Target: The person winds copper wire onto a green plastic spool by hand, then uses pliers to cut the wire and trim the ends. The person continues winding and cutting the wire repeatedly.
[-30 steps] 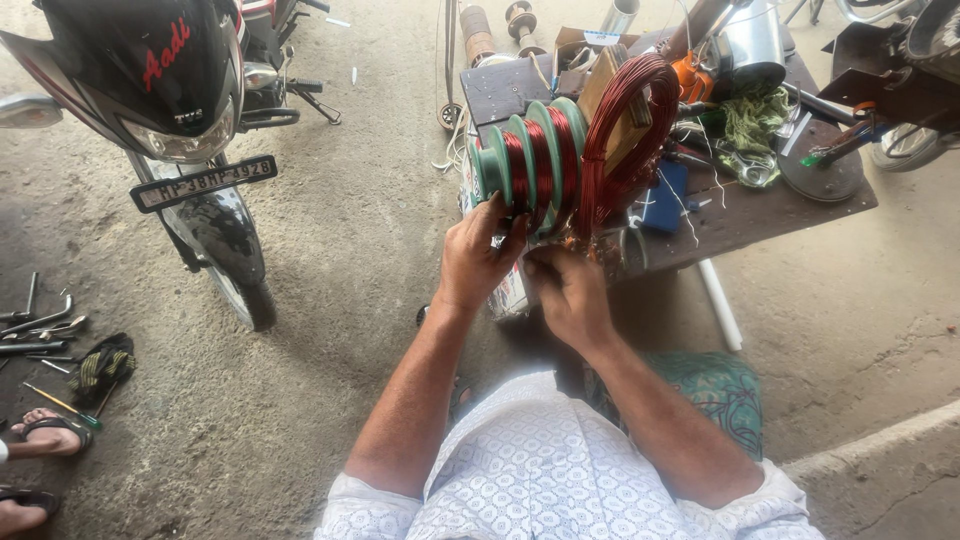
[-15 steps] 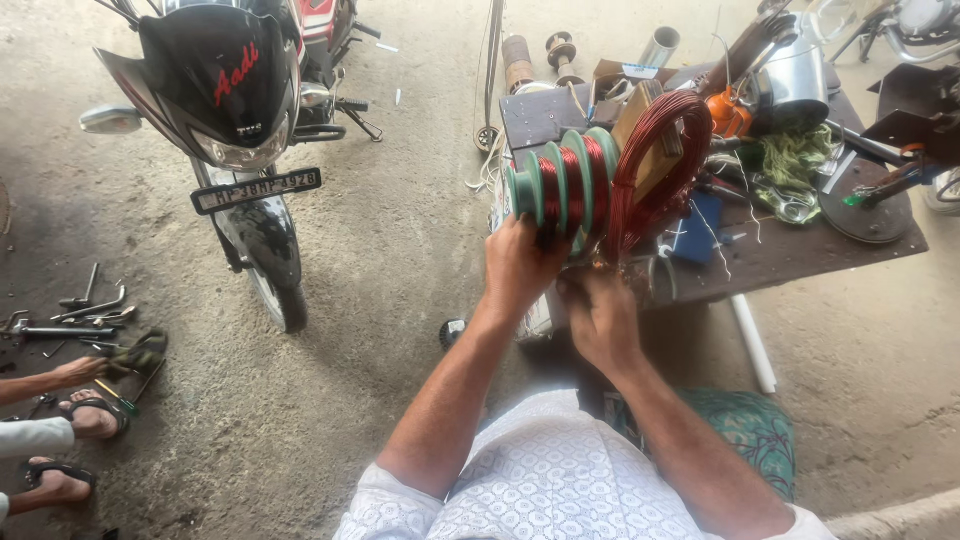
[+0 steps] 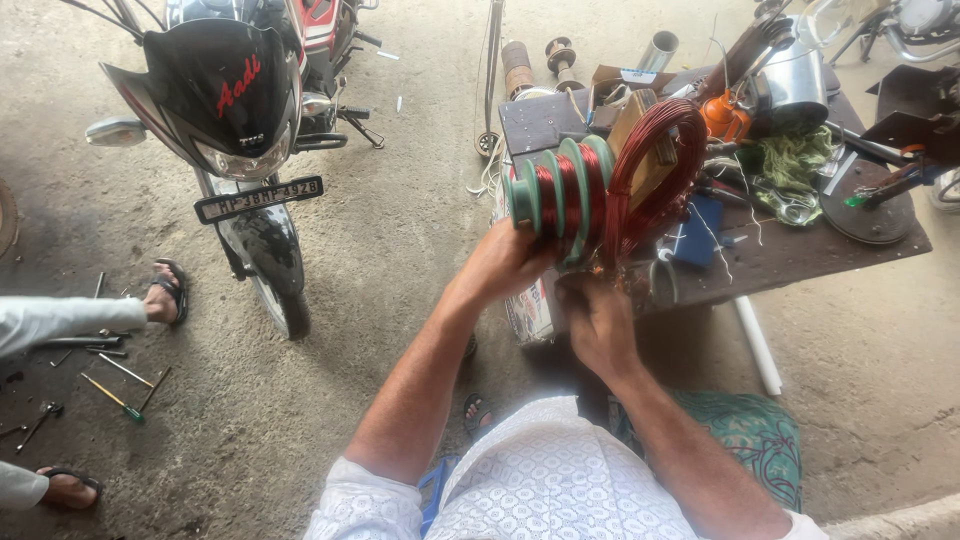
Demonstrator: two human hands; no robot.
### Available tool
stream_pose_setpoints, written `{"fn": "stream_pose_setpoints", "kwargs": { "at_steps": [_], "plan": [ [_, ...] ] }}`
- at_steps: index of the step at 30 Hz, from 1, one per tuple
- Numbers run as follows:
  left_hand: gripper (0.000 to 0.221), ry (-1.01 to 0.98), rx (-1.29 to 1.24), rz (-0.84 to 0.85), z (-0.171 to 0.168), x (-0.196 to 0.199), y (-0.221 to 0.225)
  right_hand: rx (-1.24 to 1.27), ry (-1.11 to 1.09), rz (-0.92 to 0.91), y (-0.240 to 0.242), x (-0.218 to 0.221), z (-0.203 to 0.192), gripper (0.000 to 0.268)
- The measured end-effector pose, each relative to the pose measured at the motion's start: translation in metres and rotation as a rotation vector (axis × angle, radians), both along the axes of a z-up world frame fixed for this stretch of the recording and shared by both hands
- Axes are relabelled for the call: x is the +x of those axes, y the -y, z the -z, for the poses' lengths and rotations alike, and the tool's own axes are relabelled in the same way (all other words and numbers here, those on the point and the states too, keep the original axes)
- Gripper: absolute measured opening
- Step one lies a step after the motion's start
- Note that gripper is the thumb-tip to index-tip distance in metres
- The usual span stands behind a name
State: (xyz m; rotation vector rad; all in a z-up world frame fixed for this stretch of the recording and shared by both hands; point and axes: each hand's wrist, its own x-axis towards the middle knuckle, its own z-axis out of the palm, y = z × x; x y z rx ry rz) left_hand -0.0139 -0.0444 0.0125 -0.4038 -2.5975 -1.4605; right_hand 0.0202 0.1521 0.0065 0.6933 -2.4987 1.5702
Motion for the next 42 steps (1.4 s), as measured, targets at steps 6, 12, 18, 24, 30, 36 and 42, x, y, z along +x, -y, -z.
{"fn": "stream_pose_setpoints", "kwargs": {
  "at_steps": [6,12,18,24,30,36,42],
  "plan": [
    [0.029,0.221,0.498,0.275,0.012,-0.001,0.026,-0.023,-0.094,0.058,0.001,-0.002,0.004,0.011],
    [0.027,0.35,0.492,0.179,0.015,-0.012,0.024,-0.005,-0.029,0.087,0.011,-0.005,0.001,0.016],
    [0.023,0.183,0.553,0.065,0.014,-0.001,0.009,-0.064,0.011,0.041,0.018,-0.001,-0.015,0.02],
    [0.009,-0.039,0.527,-0.167,0.013,0.018,-0.012,-0.046,-0.088,0.035,0.02,0.0,-0.029,0.017],
    [0.008,-0.166,0.502,-0.391,0.015,0.024,-0.035,0.018,-0.091,0.044,0.022,0.003,-0.022,0.016],
    [0.01,-0.227,0.471,-0.512,0.026,0.029,-0.047,-0.009,-0.071,0.017,0.016,0.012,-0.014,0.016],
    [0.017,0.127,1.044,-0.087,0.051,0.022,-0.014,-0.127,0.064,0.004,0.011,0.004,-0.002,0.017]
  ]
}}
